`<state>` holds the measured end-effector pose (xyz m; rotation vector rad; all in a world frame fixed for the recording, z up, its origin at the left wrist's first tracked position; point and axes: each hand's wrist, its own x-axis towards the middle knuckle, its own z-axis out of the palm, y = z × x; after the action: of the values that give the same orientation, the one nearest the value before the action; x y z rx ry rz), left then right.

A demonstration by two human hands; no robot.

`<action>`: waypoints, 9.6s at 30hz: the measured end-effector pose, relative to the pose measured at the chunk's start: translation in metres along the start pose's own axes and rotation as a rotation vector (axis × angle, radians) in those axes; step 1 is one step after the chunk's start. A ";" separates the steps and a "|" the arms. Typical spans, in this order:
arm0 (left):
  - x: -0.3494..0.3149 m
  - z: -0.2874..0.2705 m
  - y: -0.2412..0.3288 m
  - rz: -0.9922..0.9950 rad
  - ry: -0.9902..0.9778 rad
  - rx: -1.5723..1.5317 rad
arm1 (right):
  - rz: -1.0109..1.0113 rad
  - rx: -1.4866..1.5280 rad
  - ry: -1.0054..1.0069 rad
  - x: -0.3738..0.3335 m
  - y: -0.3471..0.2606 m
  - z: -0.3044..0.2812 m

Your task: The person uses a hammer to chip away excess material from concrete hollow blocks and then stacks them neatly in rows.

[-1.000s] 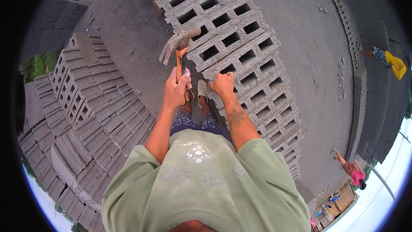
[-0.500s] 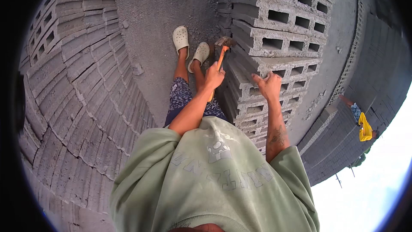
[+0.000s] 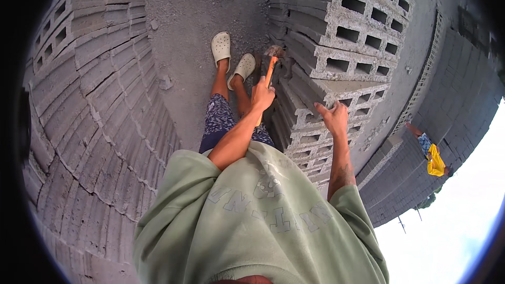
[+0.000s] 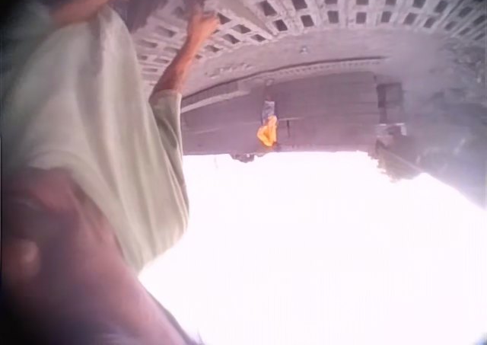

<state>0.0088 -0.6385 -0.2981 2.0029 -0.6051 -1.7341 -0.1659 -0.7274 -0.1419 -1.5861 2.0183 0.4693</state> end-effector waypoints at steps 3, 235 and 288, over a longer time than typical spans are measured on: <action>-0.004 -0.014 0.003 0.117 0.111 -0.165 | 0.002 -0.024 0.001 -0.001 0.008 -0.003; 0.118 -0.156 0.256 0.265 -0.005 0.003 | -0.112 -0.089 0.192 0.260 -0.210 -0.141; 0.137 -0.098 0.518 0.926 -0.308 1.265 | -0.060 0.143 0.115 0.256 -0.215 -0.147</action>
<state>0.0966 -1.1375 -0.0976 1.4297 -2.6762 -1.0390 -0.0306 -1.0653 -0.1659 -1.6128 2.0328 0.2111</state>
